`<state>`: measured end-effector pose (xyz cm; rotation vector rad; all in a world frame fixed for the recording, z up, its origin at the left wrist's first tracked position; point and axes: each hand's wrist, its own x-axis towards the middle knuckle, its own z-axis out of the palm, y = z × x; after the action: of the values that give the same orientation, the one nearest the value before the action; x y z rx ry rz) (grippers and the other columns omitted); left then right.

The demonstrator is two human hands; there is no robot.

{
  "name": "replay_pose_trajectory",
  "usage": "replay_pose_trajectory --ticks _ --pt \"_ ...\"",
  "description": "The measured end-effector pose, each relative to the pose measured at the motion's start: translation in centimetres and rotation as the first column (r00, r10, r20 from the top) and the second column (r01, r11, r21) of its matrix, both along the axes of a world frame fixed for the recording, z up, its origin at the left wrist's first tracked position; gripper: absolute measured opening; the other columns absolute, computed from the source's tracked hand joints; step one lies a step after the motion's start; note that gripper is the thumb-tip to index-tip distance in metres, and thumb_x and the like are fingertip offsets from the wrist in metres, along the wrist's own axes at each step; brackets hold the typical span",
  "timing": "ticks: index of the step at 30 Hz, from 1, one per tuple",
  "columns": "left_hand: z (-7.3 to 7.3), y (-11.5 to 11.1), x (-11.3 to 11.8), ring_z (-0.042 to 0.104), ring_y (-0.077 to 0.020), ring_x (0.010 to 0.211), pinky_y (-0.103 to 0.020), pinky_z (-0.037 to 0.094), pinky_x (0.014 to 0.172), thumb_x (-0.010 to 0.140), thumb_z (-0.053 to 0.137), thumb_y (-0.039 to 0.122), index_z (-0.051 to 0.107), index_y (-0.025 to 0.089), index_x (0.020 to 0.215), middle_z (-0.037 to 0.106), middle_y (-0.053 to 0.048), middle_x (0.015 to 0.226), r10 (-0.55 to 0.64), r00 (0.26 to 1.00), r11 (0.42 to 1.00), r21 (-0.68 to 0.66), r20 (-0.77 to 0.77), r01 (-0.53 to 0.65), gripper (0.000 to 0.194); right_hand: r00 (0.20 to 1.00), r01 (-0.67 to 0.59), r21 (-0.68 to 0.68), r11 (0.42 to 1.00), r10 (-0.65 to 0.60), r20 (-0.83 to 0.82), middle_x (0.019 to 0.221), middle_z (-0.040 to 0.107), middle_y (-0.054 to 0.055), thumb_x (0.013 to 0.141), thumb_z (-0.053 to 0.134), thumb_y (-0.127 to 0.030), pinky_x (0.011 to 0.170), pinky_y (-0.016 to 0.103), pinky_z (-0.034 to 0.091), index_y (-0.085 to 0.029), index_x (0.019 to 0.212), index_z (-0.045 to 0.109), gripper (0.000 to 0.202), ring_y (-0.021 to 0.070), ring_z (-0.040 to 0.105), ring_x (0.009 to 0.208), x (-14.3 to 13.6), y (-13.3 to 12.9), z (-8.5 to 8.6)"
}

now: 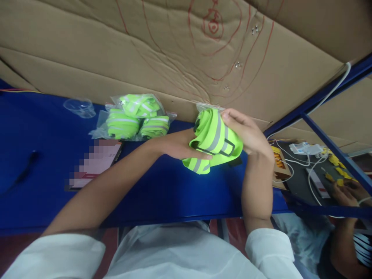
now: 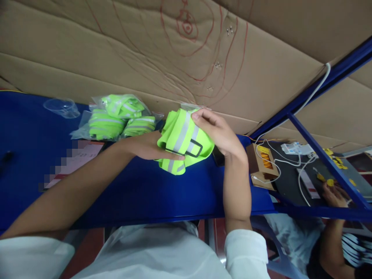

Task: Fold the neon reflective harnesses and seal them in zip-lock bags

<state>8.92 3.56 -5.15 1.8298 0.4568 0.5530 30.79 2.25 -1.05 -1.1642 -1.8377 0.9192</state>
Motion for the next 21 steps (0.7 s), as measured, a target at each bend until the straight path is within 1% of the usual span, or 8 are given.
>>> replay_pose_trajectory --ticks 3,5,7,9,11,14,18,21 --pt "0.4 -0.1 -0.4 0.072 -0.0203 0.092 -0.026 0.059 0.081 0.076 0.086 0.036 0.072 0.016 0.107 0.078 -0.005 0.102 0.040 0.999 0.995 -0.093 0.037 -0.036 0.039 0.995 -0.025 0.107 0.994 0.014 0.101 0.095 0.075 0.002 0.090 0.061 -0.076 0.087 0.035 0.058 -0.023 0.093 0.075 0.055 0.0214 0.069 0.093 -0.4 0.8 -0.6" --pt "0.3 0.1 -0.4 0.071 -0.0195 0.092 -0.025 0.058 0.080 0.076 0.085 0.033 0.070 0.015 0.110 0.077 -0.005 0.105 0.075 0.996 0.991 -0.115 0.047 -0.070 0.041 0.993 -0.042 0.137 0.990 0.026 0.113 0.115 0.076 0.004 0.097 0.048 -0.075 0.101 0.041 0.056 -0.026 0.115 0.076 0.059 0.0239 0.069 0.110 -0.2 0.7 -0.4" --pt "0.0 0.4 -0.2 0.071 -0.0194 0.096 -0.026 0.058 0.082 0.076 0.084 0.030 0.069 0.015 0.114 0.076 -0.004 0.107 0.099 0.994 0.989 -0.112 0.045 -0.094 0.043 0.976 -0.131 0.118 0.984 0.107 0.190 0.139 0.069 0.005 0.100 0.041 -0.075 0.115 0.045 0.048 -0.029 0.138 0.066 0.065 0.0258 0.062 0.131 0.1 0.1 -0.1" --pt "-0.4 0.7 0.1 0.071 -0.0200 0.097 -0.027 0.058 0.084 0.073 0.086 0.028 0.070 0.014 0.112 0.076 -0.004 0.106 0.087 0.995 0.989 -0.127 0.046 -0.081 0.044 0.926 -0.238 0.092 0.967 0.197 0.322 0.155 0.057 0.007 0.094 0.053 -0.077 0.122 0.047 0.042 -0.027 0.152 0.053 0.076 0.0289 0.053 0.144 0.2 -0.6 0.2" --pt "-0.6 0.8 0.3 0.071 -0.0204 0.095 -0.029 0.059 0.084 0.069 0.090 0.027 0.071 0.014 0.111 0.076 -0.004 0.104 0.068 0.995 0.982 -0.179 0.071 -0.055 0.048 0.894 -0.264 0.127 0.956 0.193 0.405 0.158 0.054 0.009 0.085 0.072 -0.072 0.122 0.048 0.041 -0.025 0.157 0.047 0.090 0.0321 0.052 0.145 -0.1 -0.8 0.2" --pt "-0.8 0.8 0.8 0.073 -0.0196 0.088 -0.031 0.060 0.079 0.063 0.095 0.024 0.070 0.015 0.112 0.076 -0.005 0.103 0.121 0.981 0.933 -0.355 0.151 -0.061 0.055 0.927 -0.165 0.258 0.952 0.060 0.371 0.151 0.061 0.008 0.084 0.078 -0.062 0.119 0.048 0.044 -0.026 0.151 0.054 0.080 0.0324 0.058 0.138 -0.7 -0.3 -0.4" --pt "-1.4 0.6 2.1 0.076 -0.0220 0.086 -0.038 0.063 0.081 0.065 0.095 0.026 0.068 0.016 0.112 0.077 -0.008 0.103 0.240 0.927 0.797 -0.603 0.290 -0.018 0.055 0.952 0.087 0.404 0.911 -0.195 0.236 0.140 0.069 0.009 0.083 0.080 -0.060 0.114 0.049 0.048 -0.024 0.142 0.061 0.071 0.0328 0.064 0.127 -0.7 0.9 -0.8" --pt "-1.8 0.6 2.6 0.077 -0.0254 0.094 -0.037 0.064 0.078 0.067 0.095 0.027 0.067 0.017 0.116 0.077 -0.011 0.110 0.210 0.927 0.809 -0.588 0.310 0.013 0.057 0.942 0.223 0.435 0.872 -0.308 0.133 0.127 0.074 0.008 0.079 0.082 -0.061 0.107 0.048 0.053 -0.024 0.133 0.066 0.068 0.0311 0.069 0.114 -0.1 0.9 -0.3"
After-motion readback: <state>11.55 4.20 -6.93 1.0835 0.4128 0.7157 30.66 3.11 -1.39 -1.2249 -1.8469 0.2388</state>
